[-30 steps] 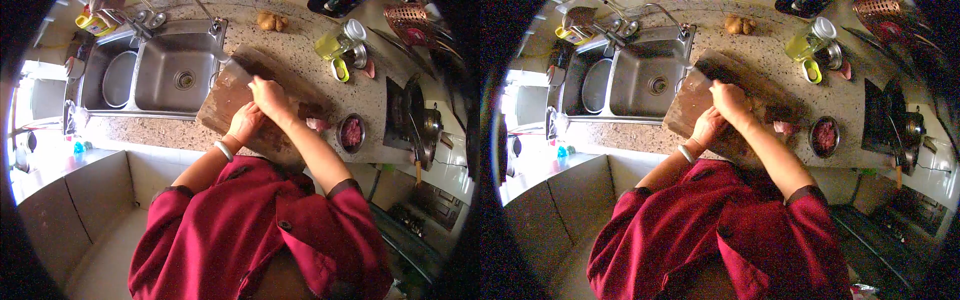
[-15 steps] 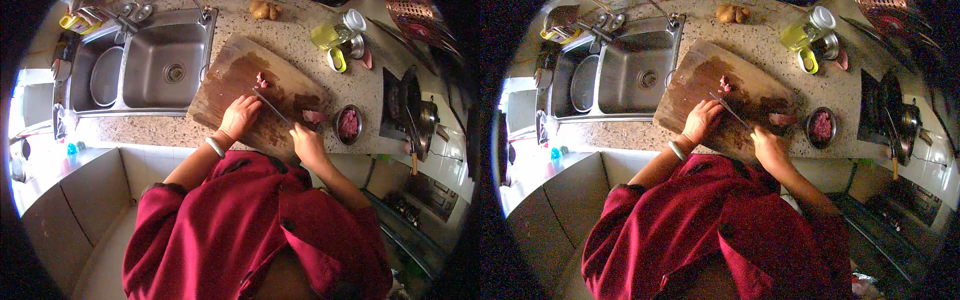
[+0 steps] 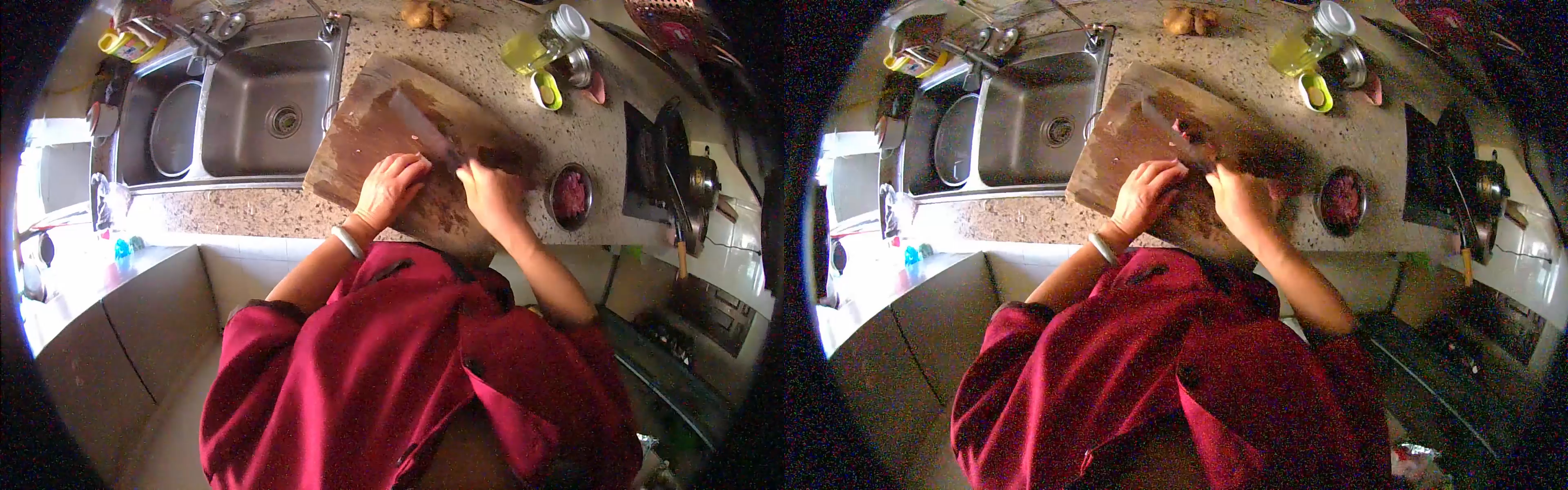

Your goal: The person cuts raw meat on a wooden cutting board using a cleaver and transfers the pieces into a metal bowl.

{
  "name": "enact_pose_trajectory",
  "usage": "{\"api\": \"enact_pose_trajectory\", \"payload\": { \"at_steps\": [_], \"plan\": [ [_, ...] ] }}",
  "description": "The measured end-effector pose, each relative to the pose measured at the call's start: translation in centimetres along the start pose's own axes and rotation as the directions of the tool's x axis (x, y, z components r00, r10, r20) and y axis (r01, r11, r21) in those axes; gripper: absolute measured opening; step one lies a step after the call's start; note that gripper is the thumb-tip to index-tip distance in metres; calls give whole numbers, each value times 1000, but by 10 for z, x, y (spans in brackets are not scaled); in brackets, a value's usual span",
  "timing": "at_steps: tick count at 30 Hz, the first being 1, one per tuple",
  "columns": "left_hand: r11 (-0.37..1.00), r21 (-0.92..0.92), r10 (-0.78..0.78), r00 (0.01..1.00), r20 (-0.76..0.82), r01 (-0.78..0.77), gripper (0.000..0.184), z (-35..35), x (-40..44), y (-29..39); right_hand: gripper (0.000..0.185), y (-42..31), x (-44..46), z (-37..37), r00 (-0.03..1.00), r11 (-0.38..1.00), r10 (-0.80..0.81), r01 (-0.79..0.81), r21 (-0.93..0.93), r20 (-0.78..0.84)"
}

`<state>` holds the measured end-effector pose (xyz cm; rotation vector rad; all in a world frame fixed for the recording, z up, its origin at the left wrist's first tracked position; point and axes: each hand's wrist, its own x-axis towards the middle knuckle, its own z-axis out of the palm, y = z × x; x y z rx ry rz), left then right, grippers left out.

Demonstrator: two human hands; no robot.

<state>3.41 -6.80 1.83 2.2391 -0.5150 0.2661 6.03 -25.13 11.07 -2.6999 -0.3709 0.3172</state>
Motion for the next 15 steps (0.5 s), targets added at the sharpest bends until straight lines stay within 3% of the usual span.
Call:
{"api": "enact_pose_trajectory", "payload": {
  "at_steps": [2,5,9,11,12,15],
  "plan": [
    [999,49,6,1000,-23,-5,28,8,-1,-7,19,5,-26,-7,992,996,31,-40,75,124],
    [998,68,-16,1000,5,15,22,5,0,-4,21,17,-57,-3,999,1000,-30,30,-6,32],
    [994,103,-29,998,48,24,19,5,2,-3,21,26,-47,19,997,998,-25,29,-60,75],
    [996,85,-32,999,36,29,19,9,2,-5,19,15,-18,37,993,993,-114,114,-23,22],
    [997,69,-20,1000,21,18,19,9,2,-7,16,-10,-3,23,995,996,-55,61,-65,89],
    [996,84,-40,999,30,38,20,10,0,-8,17,-24,35,52,974,967,-209,220,131,-92]
  ]
}}
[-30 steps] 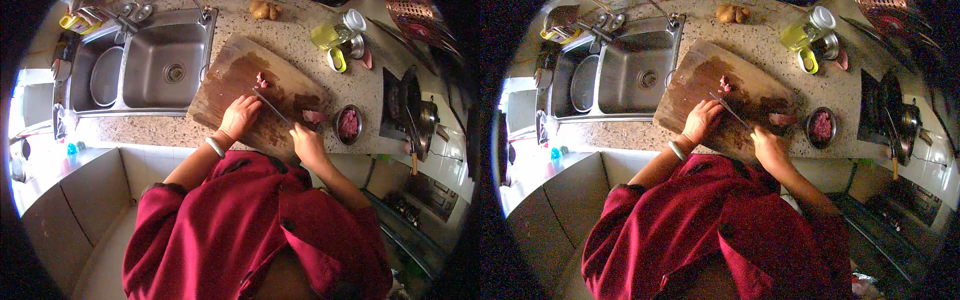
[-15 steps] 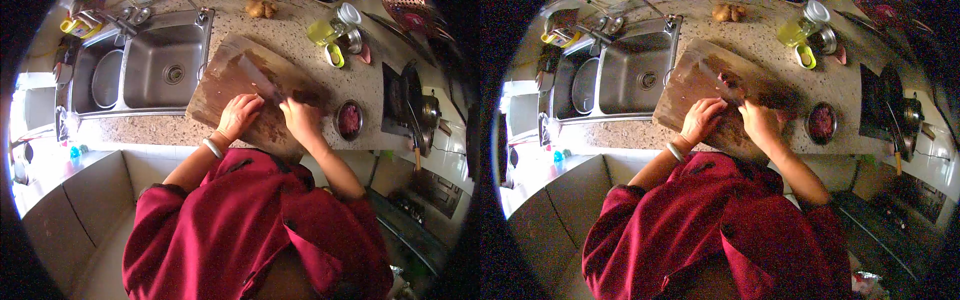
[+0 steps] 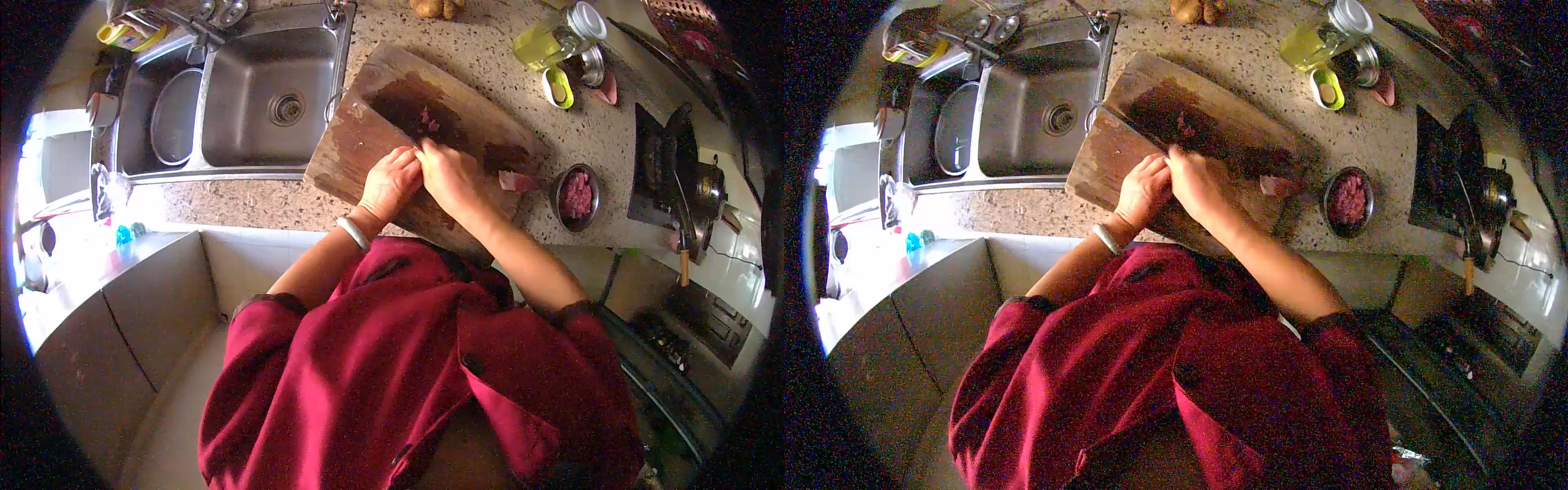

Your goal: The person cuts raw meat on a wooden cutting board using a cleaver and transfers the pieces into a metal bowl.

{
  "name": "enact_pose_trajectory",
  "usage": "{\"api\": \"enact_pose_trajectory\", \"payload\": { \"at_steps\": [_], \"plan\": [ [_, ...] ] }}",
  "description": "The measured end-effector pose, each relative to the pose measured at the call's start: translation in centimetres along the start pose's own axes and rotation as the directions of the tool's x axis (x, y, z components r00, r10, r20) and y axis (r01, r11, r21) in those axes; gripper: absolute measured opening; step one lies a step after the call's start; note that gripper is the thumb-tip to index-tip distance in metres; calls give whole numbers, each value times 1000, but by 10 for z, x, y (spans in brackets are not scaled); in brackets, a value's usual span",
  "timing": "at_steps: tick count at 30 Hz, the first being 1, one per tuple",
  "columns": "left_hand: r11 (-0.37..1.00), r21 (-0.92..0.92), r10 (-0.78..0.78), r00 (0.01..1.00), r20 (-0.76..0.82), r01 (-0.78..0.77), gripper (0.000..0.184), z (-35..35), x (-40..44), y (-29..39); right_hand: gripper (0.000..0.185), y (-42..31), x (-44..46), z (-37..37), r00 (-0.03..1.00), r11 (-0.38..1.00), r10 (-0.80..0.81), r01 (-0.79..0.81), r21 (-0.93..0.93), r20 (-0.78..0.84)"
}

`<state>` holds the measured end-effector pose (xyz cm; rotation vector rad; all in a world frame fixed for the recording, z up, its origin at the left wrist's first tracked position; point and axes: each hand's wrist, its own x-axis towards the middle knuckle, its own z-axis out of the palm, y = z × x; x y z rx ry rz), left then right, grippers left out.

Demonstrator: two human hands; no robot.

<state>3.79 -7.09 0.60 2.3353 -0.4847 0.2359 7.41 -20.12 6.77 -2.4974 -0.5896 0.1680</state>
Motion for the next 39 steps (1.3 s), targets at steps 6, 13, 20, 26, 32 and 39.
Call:
{"api": "enact_pose_trajectory", "payload": {
  "at_steps": [6,13,20,26,32,39],
  "plan": [
    [999,-24,33,999,-44,-34,26,-8,-2,4,25,8,32,-17,984,985,172,-172,9,-33],
    [995,-104,2,998,-64,-9,30,-3,-7,1,22,8,-57,-69,957,969,242,-230,-88,161],
    [999,-20,-39,998,-39,38,24,-5,-4,6,19,15,-73,-47,982,983,148,-133,-127,117],
    [999,-18,-45,999,-25,44,22,-6,-3,6,20,17,-75,-42,986,986,94,-74,-150,134],
    [999,-18,-47,998,-32,46,21,-9,1,12,12,27,-91,-31,968,977,215,-212,-36,128],
    [999,-29,-37,998,-53,35,23,0,-4,10,20,6,7,-1,996,997,61,-58,-41,73]
  ]
}}
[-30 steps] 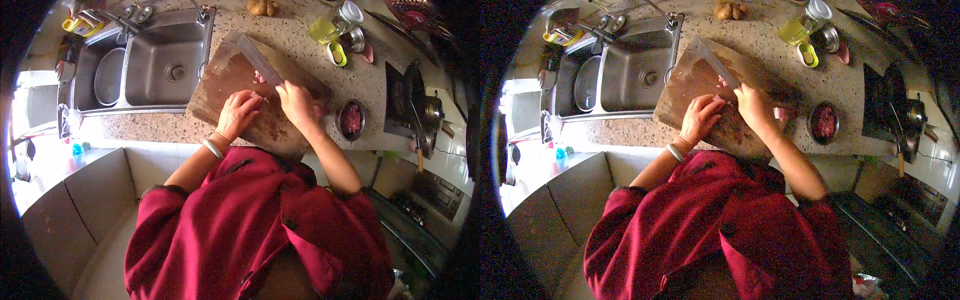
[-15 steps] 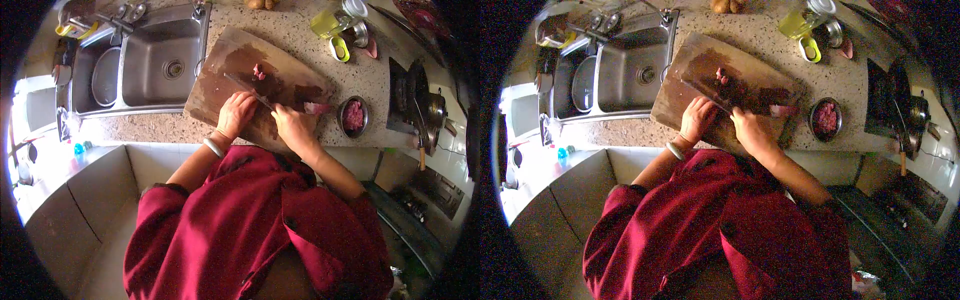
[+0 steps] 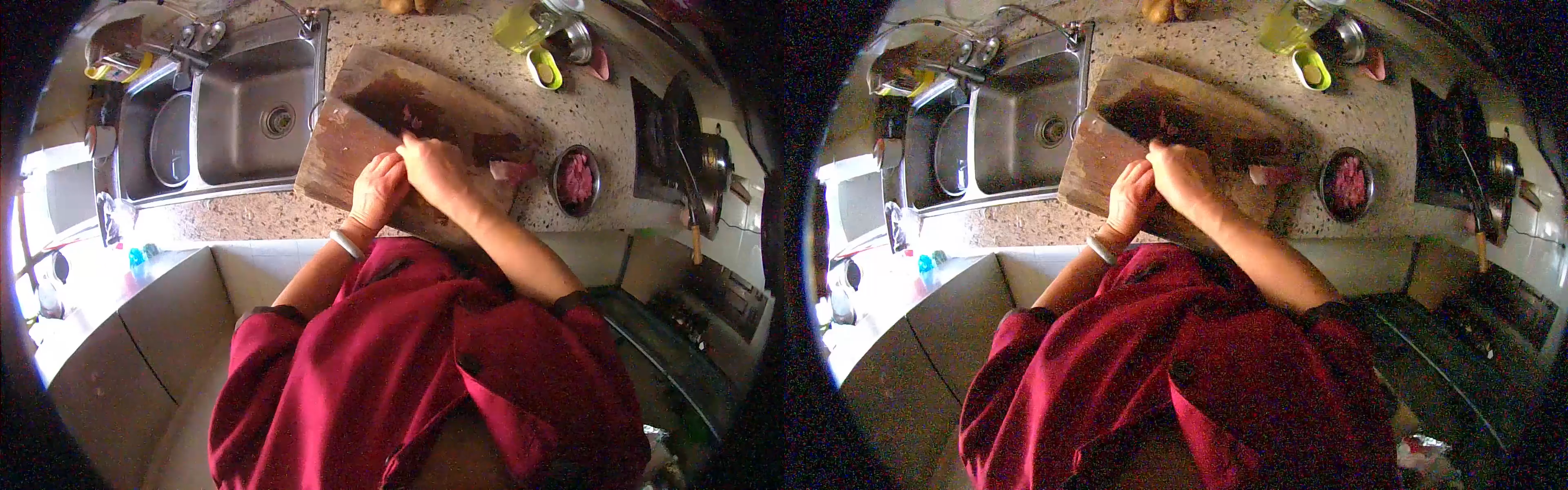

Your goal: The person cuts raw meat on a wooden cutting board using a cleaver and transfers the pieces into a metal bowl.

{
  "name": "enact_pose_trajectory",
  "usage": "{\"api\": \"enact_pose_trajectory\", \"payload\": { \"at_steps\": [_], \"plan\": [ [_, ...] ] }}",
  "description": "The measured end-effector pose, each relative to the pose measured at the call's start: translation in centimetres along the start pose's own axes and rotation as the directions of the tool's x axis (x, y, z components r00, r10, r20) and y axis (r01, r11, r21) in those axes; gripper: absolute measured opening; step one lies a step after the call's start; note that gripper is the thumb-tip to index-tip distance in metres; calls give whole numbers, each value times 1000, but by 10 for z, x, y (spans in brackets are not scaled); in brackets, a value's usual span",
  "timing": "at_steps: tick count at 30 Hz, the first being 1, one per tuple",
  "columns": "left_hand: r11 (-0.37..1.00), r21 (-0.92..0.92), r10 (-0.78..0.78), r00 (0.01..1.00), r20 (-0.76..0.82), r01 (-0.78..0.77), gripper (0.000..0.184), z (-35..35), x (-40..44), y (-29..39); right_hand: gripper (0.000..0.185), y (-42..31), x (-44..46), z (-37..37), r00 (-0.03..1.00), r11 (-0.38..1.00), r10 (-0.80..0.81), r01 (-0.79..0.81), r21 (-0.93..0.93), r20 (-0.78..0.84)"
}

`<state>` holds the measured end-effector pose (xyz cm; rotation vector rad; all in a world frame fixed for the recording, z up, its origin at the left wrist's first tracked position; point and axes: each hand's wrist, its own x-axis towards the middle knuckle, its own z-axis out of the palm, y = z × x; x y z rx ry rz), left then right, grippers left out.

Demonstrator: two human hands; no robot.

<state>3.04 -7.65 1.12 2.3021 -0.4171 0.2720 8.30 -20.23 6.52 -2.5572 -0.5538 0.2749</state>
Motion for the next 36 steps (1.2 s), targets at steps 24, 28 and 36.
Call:
{"api": "enact_pose_trajectory", "payload": {
  "at_steps": [24,28,36],
  "plan": [
    [999,33,-39,999,19,39,20,5,-3,-2,12,22,-102,-34,995,995,91,-90,-47,27],
    [997,59,-48,999,19,47,19,6,-5,-2,12,25,-104,-37,995,990,94,-89,-109,42],
    [1000,5,14,999,-29,-14,24,4,-4,0,21,5,0,-5,999,999,17,-15,46,-38]
  ]
}}
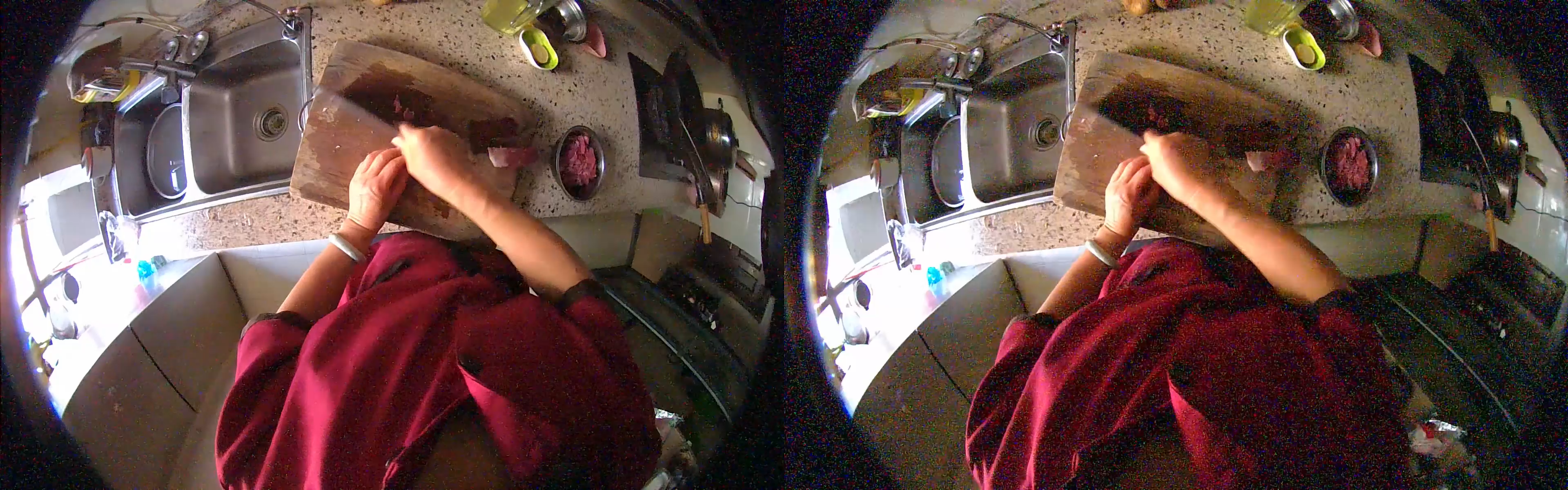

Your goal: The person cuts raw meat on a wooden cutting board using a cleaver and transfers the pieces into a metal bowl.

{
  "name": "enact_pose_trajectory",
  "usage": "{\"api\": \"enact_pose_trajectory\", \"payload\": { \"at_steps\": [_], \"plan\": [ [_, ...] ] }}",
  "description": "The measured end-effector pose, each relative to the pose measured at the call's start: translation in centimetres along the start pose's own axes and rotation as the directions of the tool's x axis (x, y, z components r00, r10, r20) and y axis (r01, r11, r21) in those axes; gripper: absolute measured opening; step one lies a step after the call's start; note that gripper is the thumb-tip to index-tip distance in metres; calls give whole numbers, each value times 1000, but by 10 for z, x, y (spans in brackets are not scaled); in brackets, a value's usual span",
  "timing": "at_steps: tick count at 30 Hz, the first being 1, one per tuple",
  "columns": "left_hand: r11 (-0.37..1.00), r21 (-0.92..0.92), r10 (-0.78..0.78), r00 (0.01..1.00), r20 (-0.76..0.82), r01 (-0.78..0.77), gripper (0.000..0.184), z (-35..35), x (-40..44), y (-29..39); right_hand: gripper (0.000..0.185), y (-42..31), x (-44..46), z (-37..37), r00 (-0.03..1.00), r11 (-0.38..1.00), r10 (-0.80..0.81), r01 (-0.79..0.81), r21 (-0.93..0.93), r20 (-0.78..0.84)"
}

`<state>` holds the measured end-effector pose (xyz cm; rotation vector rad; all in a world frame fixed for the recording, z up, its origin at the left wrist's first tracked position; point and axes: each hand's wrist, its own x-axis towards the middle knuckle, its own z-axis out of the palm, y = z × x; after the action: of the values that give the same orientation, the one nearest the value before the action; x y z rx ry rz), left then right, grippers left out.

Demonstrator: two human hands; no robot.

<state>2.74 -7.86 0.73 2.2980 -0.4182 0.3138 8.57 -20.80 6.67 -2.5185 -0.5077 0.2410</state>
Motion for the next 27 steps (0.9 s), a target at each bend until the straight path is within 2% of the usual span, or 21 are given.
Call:
{"api": "enact_pose_trajectory", "payload": {
  "at_steps": [3,4,6,9,12,14,16,17,18,20,22,24,26,27],
  "plan": [
    [1000,-3,-25,1000,-10,25,27,-4,-1,5,26,15,-19,-21,989,990,135,-132,44,-68],
    [999,-15,-36,999,-10,35,28,-9,-1,9,24,15,-33,-24,970,996,86,-77,45,-228],
    [999,-28,-28,1000,4,28,31,-8,-1,5,21,9,-55,-45,995,994,93,-94,-61,-28],
    [999,-4,-35,998,50,35,35,-3,-4,1,17,10,-95,-50,985,990,112,-100,-100,130],
    [997,49,-69,992,106,64,38,-2,-5,0,16,10,-113,-57,996,989,57,-47,-137,67],
    [996,63,-77,988,134,69,39,0,-5,-1,15,16,-108,-39,992,977,93,-73,-200,90],
    [996,75,-58,993,102,51,37,2,-5,-2,13,16,-90,-19,951,970,244,-243,-34,188],
    [998,56,-40,996,75,36,37,1,-4,-2,14,7,-80,-14,983,981,179,-176,-83,38],
    [998,60,-33,996,81,28,37,1,-4,-2,14,8,-80,-13,983,981,183,-180,-76,31],
    [998,39,-59,993,97,56,38,1,-6,-3,16,9,-83,-12,997,997,79,-79,-10,-14],
    [996,38,-84,991,106,81,35,1,-3,-1,17,15,-108,-27,972,969,214,-224,108,99],
    [997,58,-62,997,41,60,30,3,-3,-1,18,24,-125,-38,999,989,49,-46,-141,14],
    [997,46,-65,996,55,62,28,1,-1,-1,19,22,-117,-35,998,989,52,-47,-139,28],
    [998,37,-56,996,68,54,25,0,-2,-1,17,20,-103,-22,979,985,171,-169,-23,114]
  ]
}}
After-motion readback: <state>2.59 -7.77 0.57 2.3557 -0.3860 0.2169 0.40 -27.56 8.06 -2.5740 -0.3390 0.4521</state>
